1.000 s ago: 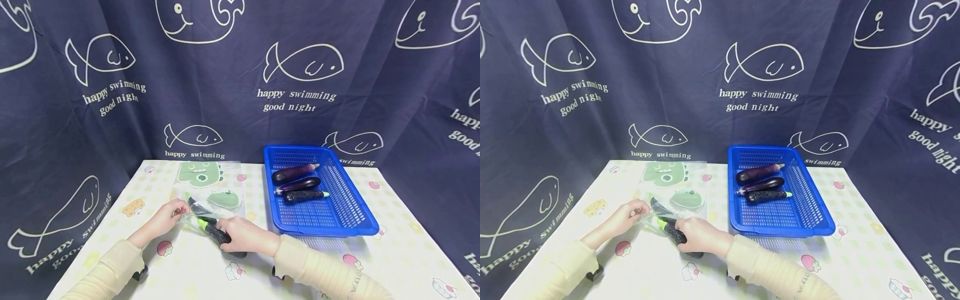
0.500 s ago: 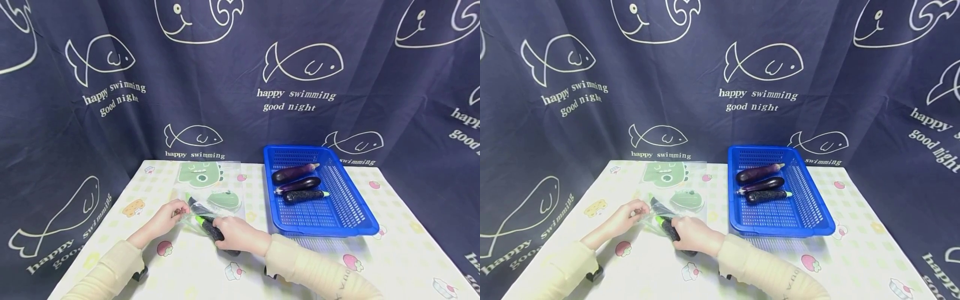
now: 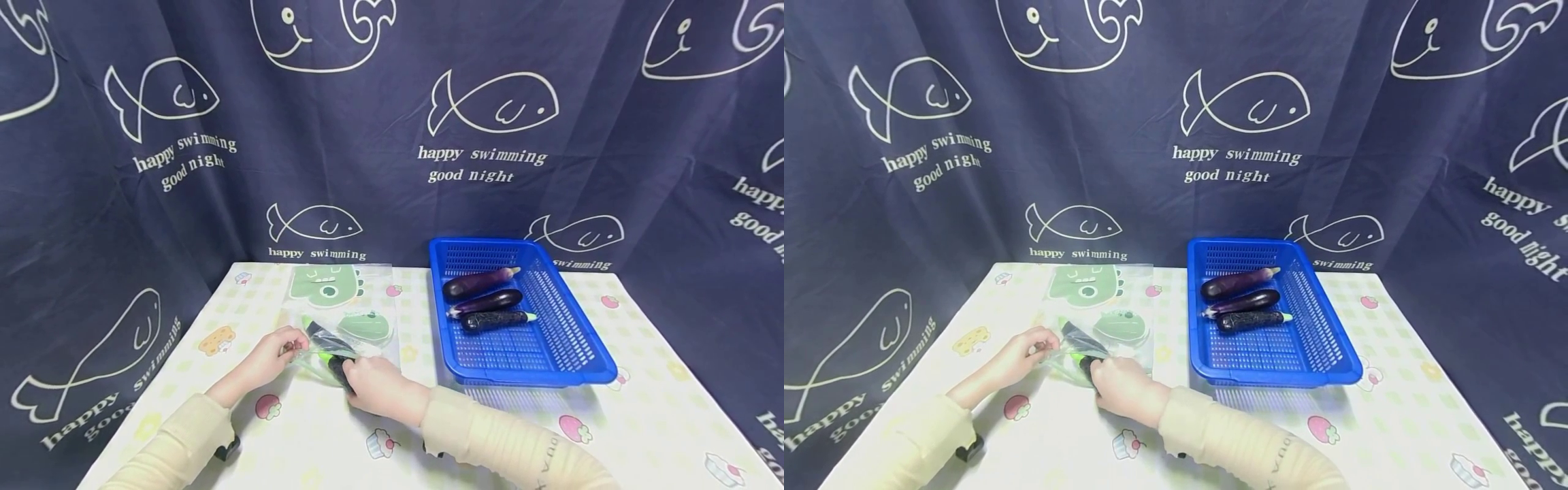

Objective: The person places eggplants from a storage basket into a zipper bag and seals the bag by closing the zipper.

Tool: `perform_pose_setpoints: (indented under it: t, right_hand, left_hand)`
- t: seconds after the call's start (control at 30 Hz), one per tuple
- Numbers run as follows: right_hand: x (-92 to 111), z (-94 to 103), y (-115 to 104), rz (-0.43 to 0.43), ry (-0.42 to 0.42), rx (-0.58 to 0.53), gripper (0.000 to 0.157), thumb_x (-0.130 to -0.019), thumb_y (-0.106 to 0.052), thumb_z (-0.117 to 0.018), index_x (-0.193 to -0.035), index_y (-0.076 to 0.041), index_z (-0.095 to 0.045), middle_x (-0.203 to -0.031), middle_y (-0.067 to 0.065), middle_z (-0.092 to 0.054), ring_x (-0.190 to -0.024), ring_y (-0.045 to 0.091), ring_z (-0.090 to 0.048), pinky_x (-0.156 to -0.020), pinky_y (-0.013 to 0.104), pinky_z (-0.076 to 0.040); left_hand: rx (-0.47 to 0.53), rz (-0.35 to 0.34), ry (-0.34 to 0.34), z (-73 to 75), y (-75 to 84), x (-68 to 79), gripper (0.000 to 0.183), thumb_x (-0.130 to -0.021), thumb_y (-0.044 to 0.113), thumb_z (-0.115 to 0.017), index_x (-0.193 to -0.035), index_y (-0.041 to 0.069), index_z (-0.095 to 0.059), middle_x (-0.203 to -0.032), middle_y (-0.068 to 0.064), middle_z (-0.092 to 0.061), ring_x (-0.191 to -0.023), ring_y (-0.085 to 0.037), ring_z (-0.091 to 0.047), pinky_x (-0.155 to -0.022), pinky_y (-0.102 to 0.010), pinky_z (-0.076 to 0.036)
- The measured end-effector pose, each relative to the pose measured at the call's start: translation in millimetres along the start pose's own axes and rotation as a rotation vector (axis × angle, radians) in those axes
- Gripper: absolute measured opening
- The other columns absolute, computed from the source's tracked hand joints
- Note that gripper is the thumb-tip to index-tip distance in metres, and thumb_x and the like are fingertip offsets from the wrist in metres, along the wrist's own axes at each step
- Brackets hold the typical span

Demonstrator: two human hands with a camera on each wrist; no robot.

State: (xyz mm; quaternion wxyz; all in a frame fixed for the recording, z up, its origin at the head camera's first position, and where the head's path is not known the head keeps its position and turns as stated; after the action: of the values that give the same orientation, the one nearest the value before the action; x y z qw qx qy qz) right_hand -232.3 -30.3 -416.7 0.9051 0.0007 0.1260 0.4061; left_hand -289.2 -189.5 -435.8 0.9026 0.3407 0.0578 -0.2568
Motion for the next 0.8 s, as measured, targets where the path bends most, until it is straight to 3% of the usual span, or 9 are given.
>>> perform_pose_setpoints:
  t: [0.2, 0.5, 0.8]
  right_hand:
    - [-2.6, -3.3, -3.3, -0.026, 0.004, 0.044, 0.022, -0.072, -0.027, -0.067, -0.078, -0.01, -0.056, -0.066, 0.001, -0.059, -0.056, 0.014, -0.059, -0.043, 0.026, -0.044]
    - [-3.3, -3.2, -8.0, -0.004, 0.104, 0.121, 0.02, -0.07, -0.026, -0.067, -0.075, -0.009, -0.056, -0.06, 0.0, -0.056, -0.052, 0.013, -0.056, -0.041, 0.026, -0.044]
    - [-1.0, -4.2, -6.8, -0.006, 0.1, 0.142, 0.023, -0.071, -0.03, -0.066, -0.076, -0.01, -0.056, -0.061, 0.0, -0.055, -0.052, 0.011, -0.055, -0.04, 0.025, -0.044]
  left_hand:
    - [0.007, 0.003, -0.002, 1.3, 1.6, 0.1, 0.024, -0.073, -0.011, -0.058, -0.084, 0.011, -0.058, -0.084, 0.001, -0.056, -0.076, -0.016, -0.053, -0.066, -0.024, -0.044]
    - [0.019, 0.006, -0.018, 0.1, 0.9, 0.5, 0.025, -0.073, -0.013, -0.058, -0.084, 0.01, -0.058, -0.086, -0.006, -0.057, -0.076, -0.018, -0.053, -0.067, -0.024, -0.044]
    - [0.012, -0.011, -0.001, -0.2, -0.7, -0.3, 0.025, -0.073, -0.012, -0.058, -0.084, 0.011, -0.058, -0.084, 0.0, -0.056, -0.076, -0.016, -0.053, -0.067, -0.024, -0.044]
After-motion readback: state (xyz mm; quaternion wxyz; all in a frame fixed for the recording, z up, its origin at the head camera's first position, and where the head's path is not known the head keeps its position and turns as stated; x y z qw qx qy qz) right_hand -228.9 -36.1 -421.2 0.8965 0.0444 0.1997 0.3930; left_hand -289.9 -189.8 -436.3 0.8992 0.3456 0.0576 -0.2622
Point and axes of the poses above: each hand's wrist, its own x-axis away from the middle knuckle, its own z-axis out of the back of the hand, y = z × x, the point moved 7 cm from there along -x, towards the middle knuckle
